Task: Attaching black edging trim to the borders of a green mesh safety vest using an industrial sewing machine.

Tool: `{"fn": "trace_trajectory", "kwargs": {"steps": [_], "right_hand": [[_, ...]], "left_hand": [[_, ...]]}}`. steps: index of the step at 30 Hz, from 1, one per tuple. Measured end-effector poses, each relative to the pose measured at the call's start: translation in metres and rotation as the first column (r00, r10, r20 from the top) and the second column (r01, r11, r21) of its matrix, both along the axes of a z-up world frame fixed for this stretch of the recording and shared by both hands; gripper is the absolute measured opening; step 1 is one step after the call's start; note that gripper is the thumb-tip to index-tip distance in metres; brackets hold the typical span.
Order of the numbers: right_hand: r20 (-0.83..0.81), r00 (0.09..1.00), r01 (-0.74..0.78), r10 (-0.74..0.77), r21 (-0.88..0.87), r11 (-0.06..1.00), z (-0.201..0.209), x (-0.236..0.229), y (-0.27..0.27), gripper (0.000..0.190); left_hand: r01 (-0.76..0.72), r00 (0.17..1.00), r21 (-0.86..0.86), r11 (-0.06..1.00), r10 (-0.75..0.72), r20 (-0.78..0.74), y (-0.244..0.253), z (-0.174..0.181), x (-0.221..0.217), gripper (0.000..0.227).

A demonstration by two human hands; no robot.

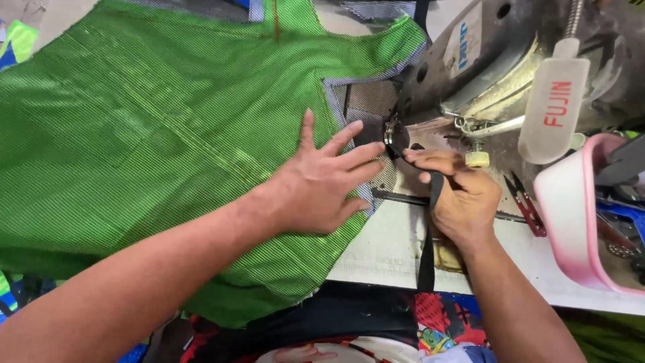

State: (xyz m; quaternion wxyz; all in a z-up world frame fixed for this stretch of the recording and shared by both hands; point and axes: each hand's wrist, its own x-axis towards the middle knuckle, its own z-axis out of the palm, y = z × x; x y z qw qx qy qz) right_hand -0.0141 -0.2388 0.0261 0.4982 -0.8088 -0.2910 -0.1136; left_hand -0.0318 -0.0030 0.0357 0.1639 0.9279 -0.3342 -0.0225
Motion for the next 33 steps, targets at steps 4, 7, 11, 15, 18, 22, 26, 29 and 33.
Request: {"fn": "trace_trajectory", "kwargs": {"steps": [4,7,11,15,18,22,26,29,33], "right_hand": [[0.004,0.998,-0.07,0.07,0.039,0.997,0.0,0.0,0.0,0.018],[0.032,0.992,-0.122,0.122,-0.014,0.992,0.001,-0.001,0.002,0.011],[0.091,0.959,-0.26,0.269,-0.101,0.96,0.003,0.001,0.004,0.01],[0.053,0.98,-0.186,0.19,-0.076,0.98,0.002,-0.002,0.007,0.008],[0.015,0.996,-0.09,0.09,-0.028,0.996,-0.001,-0.002,0.004,0.021],[0.056,0.974,-0.215,0.219,-0.078,0.974,-0.003,-0.001,0.007,0.01],[0.158,0.929,-0.292,0.334,-0.239,0.926,0.0,0.002,0.009,0.012],[0.203,0.912,-0.291,0.357,-0.294,0.911,0.005,0.001,0.011,0.013],[0.24,0.905,-0.263,0.351,-0.333,0.906,0.007,-0.001,0.016,0.011]], "left_hand": [[0.076,0.996,-0.072,0.994,-0.079,-0.034,0.014,0.001,0.007,0.062],[0.128,0.991,-0.062,0.99,-0.129,-0.02,0.021,0.001,0.013,0.062],[0.222,0.975,-0.047,0.974,-0.221,0.03,0.033,-0.004,0.022,0.061],[0.278,0.957,-0.007,0.961,-0.276,0.085,0.042,-0.012,0.032,0.06],[0.301,0.94,-0.003,0.954,-0.296,0.167,0.044,-0.02,0.032,0.06],[0.301,0.943,0.0,0.953,-0.298,0.15,0.045,-0.019,0.033,0.061],[0.288,0.946,0.008,0.958,-0.286,0.154,0.044,-0.019,0.032,0.06],[0.258,0.941,-0.004,0.966,-0.25,0.227,0.043,-0.024,0.03,0.059],[0.262,0.947,-0.015,0.965,-0.254,0.197,0.042,-0.02,0.03,0.059]]}}
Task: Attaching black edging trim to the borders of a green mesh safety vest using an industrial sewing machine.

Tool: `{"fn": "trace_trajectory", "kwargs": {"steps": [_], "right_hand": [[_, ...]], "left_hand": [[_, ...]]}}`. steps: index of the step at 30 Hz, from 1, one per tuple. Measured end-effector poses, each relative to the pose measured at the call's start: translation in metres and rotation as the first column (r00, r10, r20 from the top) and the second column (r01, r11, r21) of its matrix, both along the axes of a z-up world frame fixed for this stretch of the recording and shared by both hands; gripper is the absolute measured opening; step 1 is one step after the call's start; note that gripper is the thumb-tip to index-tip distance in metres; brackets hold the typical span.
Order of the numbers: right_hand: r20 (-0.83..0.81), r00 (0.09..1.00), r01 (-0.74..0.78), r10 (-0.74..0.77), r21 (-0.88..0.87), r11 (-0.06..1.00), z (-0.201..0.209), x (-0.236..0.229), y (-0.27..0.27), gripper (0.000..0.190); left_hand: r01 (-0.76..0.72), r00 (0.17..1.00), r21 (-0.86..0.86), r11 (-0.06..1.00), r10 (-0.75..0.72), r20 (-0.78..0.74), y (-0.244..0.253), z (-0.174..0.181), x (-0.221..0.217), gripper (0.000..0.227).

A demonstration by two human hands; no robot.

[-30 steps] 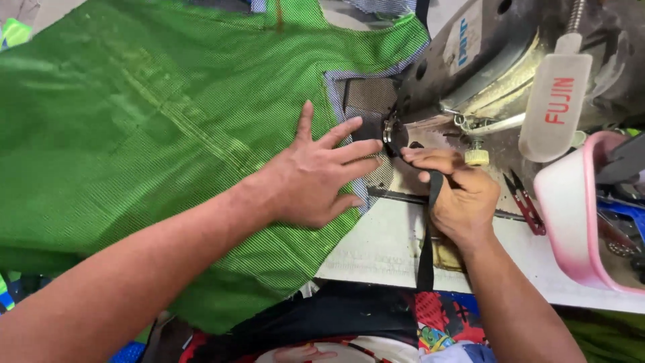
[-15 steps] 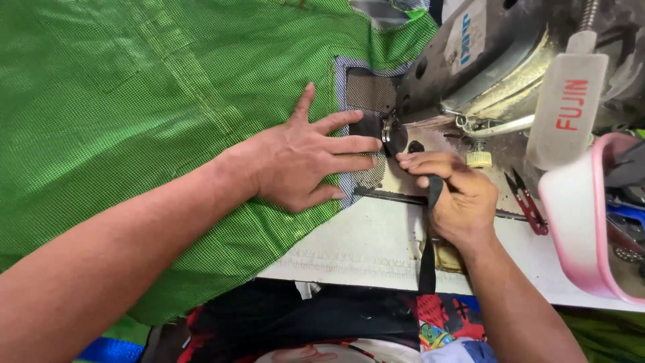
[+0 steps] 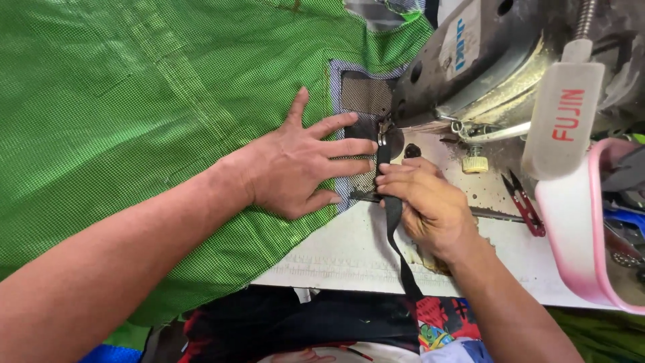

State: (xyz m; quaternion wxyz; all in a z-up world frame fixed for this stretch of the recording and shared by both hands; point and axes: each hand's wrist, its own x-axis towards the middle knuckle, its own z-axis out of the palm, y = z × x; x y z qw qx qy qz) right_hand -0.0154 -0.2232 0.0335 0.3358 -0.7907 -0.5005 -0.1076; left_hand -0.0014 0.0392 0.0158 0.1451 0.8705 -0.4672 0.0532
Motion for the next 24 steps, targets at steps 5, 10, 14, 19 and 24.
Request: {"fn": "trace_trajectory", "kwargs": {"steps": [5,10,14,19,24], "right_hand": [[0.036,0.999,-0.015,0.015,0.004,1.0,0.004,0.001,0.005,0.007],[0.051,0.999,0.006,-0.006,0.0,1.0,0.001,0.007,0.005,0.017],[-0.091,0.994,0.063,-0.06,0.032,0.998,-0.006,0.008,-0.003,0.011],[-0.165,0.982,0.101,-0.094,0.033,0.994,-0.002,0.009,-0.003,0.012],[-0.158,0.982,0.109,-0.104,0.025,0.994,-0.001,0.005,-0.005,0.016]], "left_hand": [[-0.031,0.999,-0.021,0.999,0.03,-0.032,-0.001,0.0,0.001,0.06],[-0.11,0.985,0.016,0.994,0.112,-0.132,-0.01,0.013,0.0,0.059],[-0.276,0.956,0.051,0.96,0.279,-0.093,-0.024,0.012,-0.016,0.062],[-0.319,0.936,0.062,0.946,0.325,-0.136,-0.027,0.022,-0.022,0.064],[-0.244,0.916,0.173,0.954,0.285,-0.284,-0.019,0.039,-0.015,0.066]]}}
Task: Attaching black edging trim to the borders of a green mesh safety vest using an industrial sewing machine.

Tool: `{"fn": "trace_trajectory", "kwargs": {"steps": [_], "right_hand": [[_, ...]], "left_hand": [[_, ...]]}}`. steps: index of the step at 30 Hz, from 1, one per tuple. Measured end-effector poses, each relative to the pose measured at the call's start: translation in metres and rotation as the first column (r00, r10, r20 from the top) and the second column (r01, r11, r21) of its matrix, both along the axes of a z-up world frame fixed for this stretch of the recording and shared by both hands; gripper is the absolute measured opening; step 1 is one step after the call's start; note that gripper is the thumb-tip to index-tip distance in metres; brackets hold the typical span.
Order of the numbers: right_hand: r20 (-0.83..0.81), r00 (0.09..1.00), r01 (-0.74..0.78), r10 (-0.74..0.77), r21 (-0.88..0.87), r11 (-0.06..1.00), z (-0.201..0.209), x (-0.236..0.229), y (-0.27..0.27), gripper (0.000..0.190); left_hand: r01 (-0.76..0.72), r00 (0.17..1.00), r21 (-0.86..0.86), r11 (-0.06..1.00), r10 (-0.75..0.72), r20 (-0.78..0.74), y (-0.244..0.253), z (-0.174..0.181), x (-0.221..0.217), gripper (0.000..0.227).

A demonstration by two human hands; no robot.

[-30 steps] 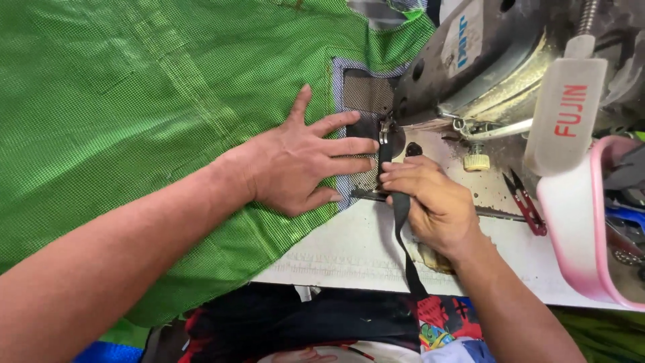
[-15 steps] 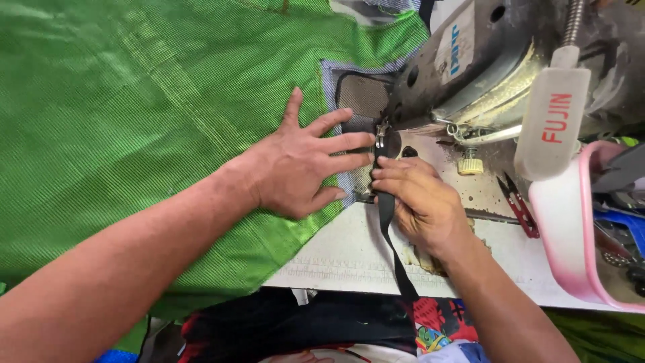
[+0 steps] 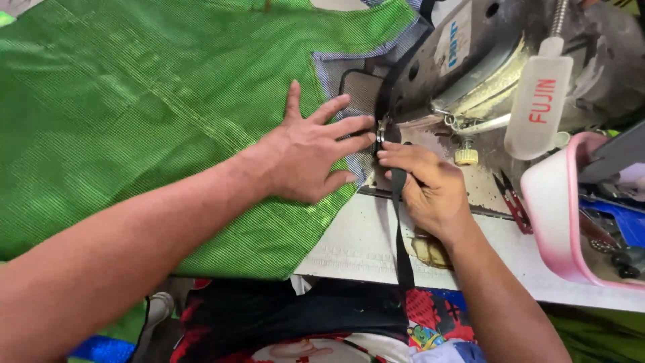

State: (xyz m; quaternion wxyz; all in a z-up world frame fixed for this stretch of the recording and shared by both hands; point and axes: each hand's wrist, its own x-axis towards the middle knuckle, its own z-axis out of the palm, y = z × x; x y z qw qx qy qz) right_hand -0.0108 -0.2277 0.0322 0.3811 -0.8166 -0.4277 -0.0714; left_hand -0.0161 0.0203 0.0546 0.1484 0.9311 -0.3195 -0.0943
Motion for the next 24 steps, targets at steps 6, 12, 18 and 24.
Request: {"fn": "trace_trajectory", "kwargs": {"steps": [6,12,18,24], "right_hand": [[-0.123,0.984,0.148,-0.129,0.164,0.975,-0.004,-0.001,-0.001,0.026],[-0.16,0.971,0.208,-0.179,0.185,0.961,-0.004,-0.007,0.002,0.02],[-0.066,0.996,0.063,-0.055,0.129,0.99,-0.004,-0.011,0.003,0.009],[0.003,1.0,-0.029,0.029,0.08,0.996,-0.002,-0.008,0.006,0.01]], "left_hand": [[0.282,0.903,-0.084,0.956,-0.235,0.36,0.014,-0.029,0.018,0.057],[0.309,0.941,-0.149,0.939,-0.279,0.193,0.019,-0.029,0.02,0.057],[0.365,0.92,-0.13,0.922,-0.337,0.199,0.023,-0.029,0.03,0.058],[0.376,0.909,-0.101,0.921,-0.345,0.234,0.024,-0.034,0.032,0.059]]}}
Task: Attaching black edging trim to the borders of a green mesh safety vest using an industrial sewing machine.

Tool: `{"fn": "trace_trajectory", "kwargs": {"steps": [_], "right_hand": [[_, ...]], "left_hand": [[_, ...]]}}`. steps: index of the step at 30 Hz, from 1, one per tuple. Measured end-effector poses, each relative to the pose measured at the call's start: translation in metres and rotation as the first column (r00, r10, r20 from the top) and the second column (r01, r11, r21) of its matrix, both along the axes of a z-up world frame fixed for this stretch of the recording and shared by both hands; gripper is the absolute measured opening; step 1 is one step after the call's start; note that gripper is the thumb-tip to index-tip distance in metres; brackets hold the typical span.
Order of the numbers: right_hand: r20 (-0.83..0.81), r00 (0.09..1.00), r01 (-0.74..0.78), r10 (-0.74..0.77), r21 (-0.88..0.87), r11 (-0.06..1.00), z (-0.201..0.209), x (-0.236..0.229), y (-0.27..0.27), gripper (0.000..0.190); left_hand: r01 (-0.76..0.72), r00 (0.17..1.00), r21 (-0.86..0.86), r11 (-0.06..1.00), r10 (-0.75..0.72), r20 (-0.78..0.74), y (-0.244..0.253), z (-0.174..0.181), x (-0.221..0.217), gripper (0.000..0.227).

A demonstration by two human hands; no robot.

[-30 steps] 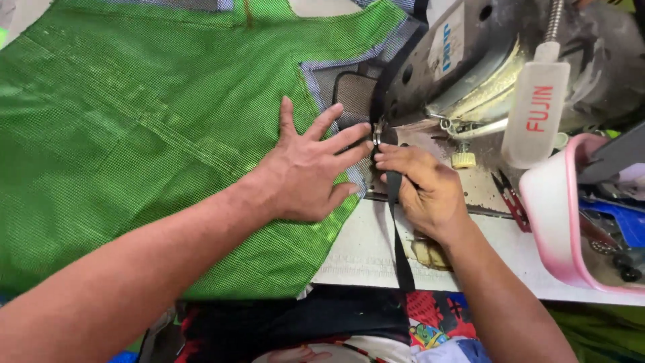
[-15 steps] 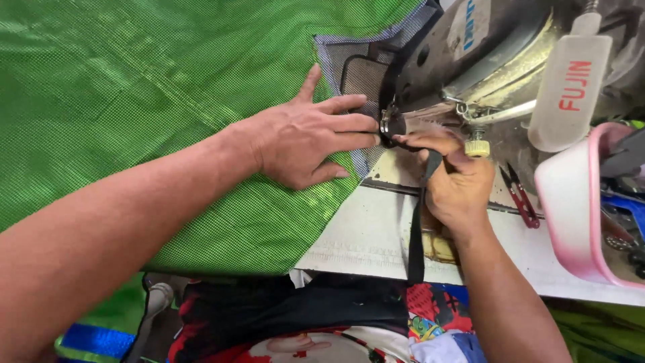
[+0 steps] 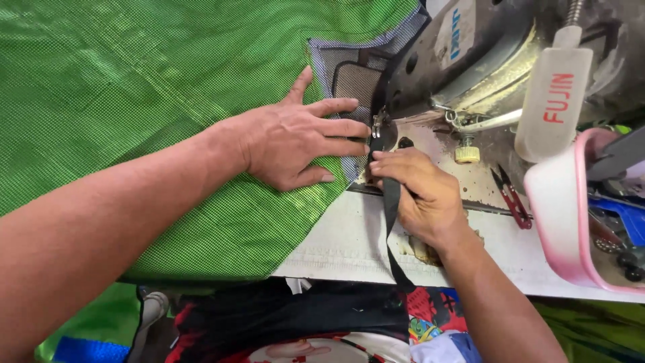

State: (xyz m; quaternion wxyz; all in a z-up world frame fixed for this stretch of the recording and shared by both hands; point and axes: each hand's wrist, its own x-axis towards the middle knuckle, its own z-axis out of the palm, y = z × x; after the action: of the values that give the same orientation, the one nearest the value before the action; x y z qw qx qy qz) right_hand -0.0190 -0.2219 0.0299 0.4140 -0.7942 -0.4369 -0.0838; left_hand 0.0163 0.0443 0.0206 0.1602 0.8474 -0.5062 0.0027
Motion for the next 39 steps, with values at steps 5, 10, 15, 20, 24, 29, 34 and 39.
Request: {"fn": "trace_trajectory", "kwargs": {"steps": [5,10,15,20,24,29,34,39], "right_hand": [[0.153,0.984,-0.078,0.094,-0.111,0.991,0.006,0.002,0.003,0.015],[0.184,0.981,-0.046,0.065,-0.108,0.993,0.007,0.006,0.006,0.014],[0.09,0.996,0.005,0.004,-0.091,0.996,0.001,0.007,-0.002,0.009],[-0.309,0.902,0.347,-0.301,0.106,0.932,-0.01,0.008,-0.016,0.015],[-0.213,0.96,0.207,-0.183,0.098,0.973,0.001,0.0,-0.008,0.012],[-0.115,0.993,0.041,-0.035,0.051,0.998,-0.006,0.004,-0.01,0.014],[-0.066,0.997,0.047,-0.047,0.009,0.999,-0.003,0.003,-0.007,0.012],[-0.25,0.952,0.2,-0.177,0.071,0.977,0.002,0.004,-0.004,0.017]], "left_hand": [[-0.027,1.0,0.005,1.0,0.027,-0.004,-0.002,0.003,-0.002,0.055],[-0.145,0.987,0.066,0.987,0.149,-0.06,-0.012,0.011,-0.01,0.059],[-0.214,0.975,0.009,0.977,0.214,-0.059,-0.013,0.014,-0.013,0.059],[-0.117,0.993,-0.003,0.993,0.117,-0.005,-0.01,0.002,-0.013,0.056],[-0.126,0.989,-0.061,0.99,0.13,0.073,-0.01,-0.002,-0.015,0.054],[-0.184,0.982,-0.037,0.982,0.186,0.04,-0.015,0.002,-0.018,0.055],[-0.196,0.981,0.019,0.98,0.196,0.008,-0.017,0.007,-0.018,0.056],[-0.222,0.975,-0.03,0.975,0.221,-0.037,-0.017,0.009,-0.024,0.053]]}}
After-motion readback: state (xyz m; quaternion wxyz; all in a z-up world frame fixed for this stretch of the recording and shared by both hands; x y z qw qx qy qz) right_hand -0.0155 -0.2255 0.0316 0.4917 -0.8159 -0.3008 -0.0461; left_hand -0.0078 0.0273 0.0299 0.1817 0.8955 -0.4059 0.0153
